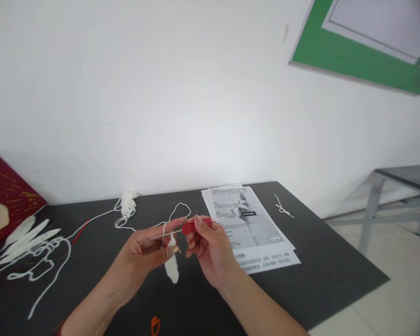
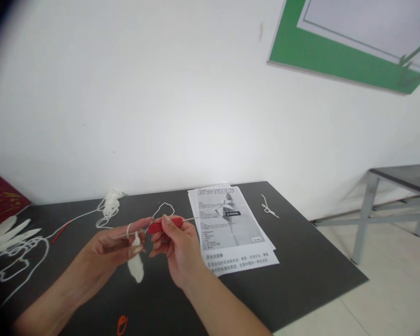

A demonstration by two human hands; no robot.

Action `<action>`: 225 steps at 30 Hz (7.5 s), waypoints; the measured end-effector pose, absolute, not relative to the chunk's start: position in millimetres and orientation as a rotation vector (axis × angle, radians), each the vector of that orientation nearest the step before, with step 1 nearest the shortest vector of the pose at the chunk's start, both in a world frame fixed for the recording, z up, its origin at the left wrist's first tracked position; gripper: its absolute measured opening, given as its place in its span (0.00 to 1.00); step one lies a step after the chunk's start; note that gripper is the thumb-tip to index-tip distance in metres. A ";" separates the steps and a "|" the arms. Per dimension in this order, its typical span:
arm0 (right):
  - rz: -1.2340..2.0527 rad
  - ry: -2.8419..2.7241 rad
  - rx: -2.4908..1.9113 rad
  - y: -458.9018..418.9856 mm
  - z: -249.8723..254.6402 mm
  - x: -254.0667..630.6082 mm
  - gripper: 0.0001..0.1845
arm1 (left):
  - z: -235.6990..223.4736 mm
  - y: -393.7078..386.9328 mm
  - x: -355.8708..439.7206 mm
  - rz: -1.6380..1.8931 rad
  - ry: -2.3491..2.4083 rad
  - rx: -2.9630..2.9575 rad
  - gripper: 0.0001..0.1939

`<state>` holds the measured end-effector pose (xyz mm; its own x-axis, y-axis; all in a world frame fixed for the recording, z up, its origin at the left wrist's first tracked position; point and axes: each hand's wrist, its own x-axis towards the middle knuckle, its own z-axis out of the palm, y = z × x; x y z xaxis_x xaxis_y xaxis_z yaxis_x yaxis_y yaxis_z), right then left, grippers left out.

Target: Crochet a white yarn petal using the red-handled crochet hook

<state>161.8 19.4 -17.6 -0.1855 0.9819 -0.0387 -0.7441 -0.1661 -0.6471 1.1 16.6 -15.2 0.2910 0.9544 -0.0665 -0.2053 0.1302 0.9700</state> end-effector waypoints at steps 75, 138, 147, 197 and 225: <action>1.907 -0.414 -0.402 21.6 -26.7 162.7 0.11 | -20.6 51.2 -23.3 0.700 0.955 1.715 0.15; 1.763 -0.549 -0.645 14.9 -30.0 153.0 0.15 | -5.1 9.2 16.5 1.244 0.800 0.972 0.55; 1.726 -0.505 -0.593 13.9 -29.0 151.1 0.15 | 1.0 5.0 19.6 1.250 0.790 0.950 0.55; 1.545 -0.567 -0.823 29.8 -49.9 153.2 0.16 | -44.6 22.1 34.4 1.261 0.923 1.082 0.53; 1.658 -0.705 -0.704 39.5 -26.4 186.3 0.14 | -23.1 52.9 -112.9 0.998 1.208 1.292 0.23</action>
<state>186.3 39.5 -26.4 -0.1762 0.9809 -0.0822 -0.6217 -0.1757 -0.7633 -112.9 52.9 -23.1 0.1400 0.9868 -0.0816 0.1060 0.0670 0.9921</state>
